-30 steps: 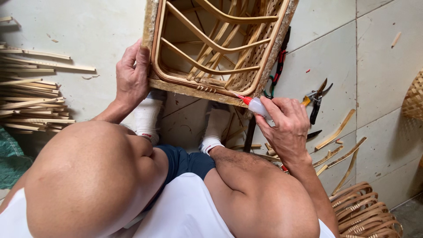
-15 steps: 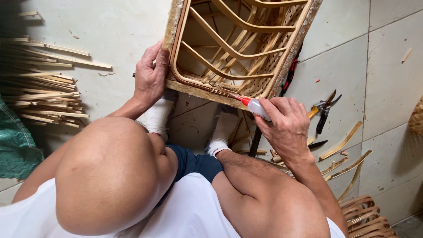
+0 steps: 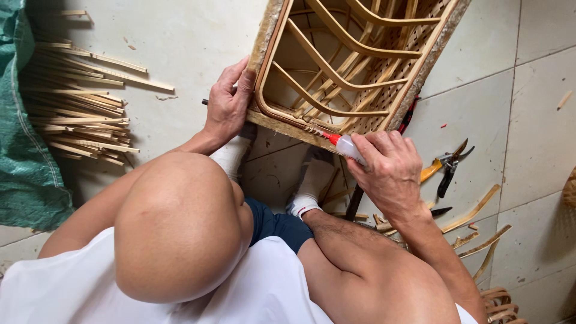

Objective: The person assembles a rectangular woven basket by inserting thin wooden strips into a frame, tapping them with a hammer, applying glue to the joints, and trimming excess material with pliers.

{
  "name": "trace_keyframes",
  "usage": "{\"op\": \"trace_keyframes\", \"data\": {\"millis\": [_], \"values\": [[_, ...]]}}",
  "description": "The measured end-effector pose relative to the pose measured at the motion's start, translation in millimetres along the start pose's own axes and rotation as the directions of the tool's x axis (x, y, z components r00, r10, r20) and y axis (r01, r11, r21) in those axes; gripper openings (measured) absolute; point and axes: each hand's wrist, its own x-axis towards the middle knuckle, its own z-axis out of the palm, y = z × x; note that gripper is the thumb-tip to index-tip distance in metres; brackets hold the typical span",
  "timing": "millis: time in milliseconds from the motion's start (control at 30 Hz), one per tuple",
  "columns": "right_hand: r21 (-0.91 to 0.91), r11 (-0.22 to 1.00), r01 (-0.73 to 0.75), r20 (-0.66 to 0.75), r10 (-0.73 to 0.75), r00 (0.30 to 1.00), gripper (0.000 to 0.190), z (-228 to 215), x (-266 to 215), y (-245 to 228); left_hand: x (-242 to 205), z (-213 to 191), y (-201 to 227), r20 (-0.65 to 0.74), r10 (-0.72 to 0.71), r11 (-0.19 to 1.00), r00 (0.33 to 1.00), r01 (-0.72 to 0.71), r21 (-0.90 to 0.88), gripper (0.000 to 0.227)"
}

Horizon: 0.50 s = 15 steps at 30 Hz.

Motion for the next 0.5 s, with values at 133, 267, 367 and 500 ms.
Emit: {"op": "trace_keyframes", "data": {"millis": [133, 267, 367, 500], "values": [[-0.008, 1.000, 0.029, 0.017, -0.028, 0.999, 0.041, -0.6, 4.1, -1.2, -0.6, 1.4, 0.6, -0.007, -0.042, 0.998, 0.999, 0.042, -0.046, 0.057], [0.034, 0.999, -0.001, 0.023, 0.001, 1.000, 0.041, -6.5, 10.1, -3.5, 0.4, 2.3, 1.7, -0.030, 0.002, 1.000, 1.000, -0.002, -0.009, 0.054], [0.036, 0.997, 0.068, -0.023, -0.067, 0.997, 0.039, 1.1, 19.3, -11.6, 0.0, 3.6, 1.7, -0.029, -0.041, 0.998, 0.999, 0.039, -0.057, 0.054], [-0.003, 0.997, 0.071, 0.021, -0.071, 0.997, 0.037, 5.0, 24.7, -15.3, -0.5, 4.8, -6.4, -0.040, -0.015, 0.999, 0.999, 0.014, -0.033, 0.054]]}}
